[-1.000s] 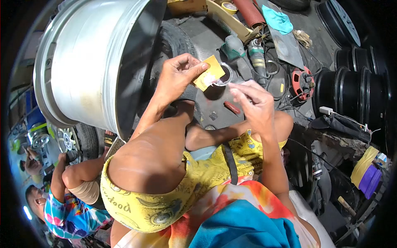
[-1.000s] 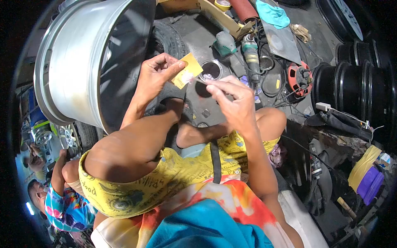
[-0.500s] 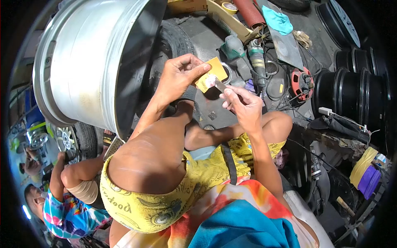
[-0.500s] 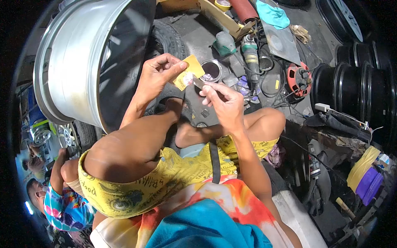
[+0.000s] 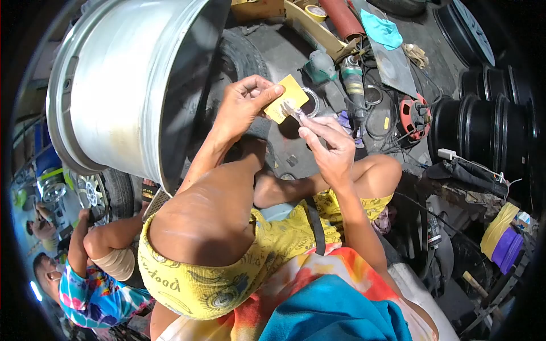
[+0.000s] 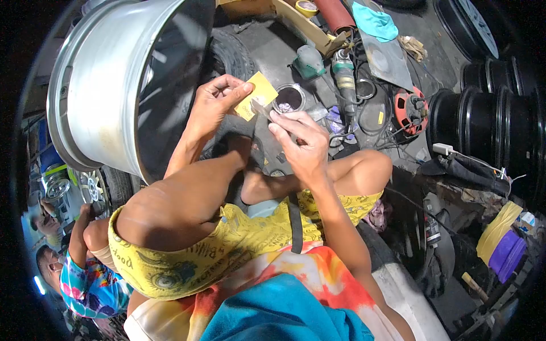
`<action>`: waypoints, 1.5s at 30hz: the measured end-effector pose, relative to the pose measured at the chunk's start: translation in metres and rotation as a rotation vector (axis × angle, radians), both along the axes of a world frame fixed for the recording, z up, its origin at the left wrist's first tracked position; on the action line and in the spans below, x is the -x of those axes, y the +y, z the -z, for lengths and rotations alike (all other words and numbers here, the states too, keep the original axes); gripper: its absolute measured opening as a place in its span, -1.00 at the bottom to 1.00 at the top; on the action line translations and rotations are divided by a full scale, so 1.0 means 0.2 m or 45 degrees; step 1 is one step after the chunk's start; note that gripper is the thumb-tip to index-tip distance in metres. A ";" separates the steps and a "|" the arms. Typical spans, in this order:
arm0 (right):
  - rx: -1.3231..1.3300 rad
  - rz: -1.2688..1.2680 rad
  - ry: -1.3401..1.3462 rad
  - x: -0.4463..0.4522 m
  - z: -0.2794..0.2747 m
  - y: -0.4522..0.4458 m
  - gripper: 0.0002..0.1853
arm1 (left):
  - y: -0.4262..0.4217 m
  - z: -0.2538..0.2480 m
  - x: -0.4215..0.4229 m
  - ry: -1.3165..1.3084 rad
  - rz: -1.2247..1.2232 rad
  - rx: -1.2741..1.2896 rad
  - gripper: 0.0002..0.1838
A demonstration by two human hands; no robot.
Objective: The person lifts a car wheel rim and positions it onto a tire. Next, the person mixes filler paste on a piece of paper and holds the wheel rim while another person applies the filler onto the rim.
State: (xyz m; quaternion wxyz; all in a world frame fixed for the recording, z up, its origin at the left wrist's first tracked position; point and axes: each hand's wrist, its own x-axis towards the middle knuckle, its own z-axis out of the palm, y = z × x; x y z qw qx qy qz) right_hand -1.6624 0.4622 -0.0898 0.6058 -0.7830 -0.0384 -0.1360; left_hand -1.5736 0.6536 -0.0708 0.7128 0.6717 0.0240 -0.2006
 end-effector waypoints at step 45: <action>0.179 0.093 -0.187 -0.03 0.00 0.02 -0.74 | 0.01 0.07 -0.02 0.263 0.025 0.275 -0.81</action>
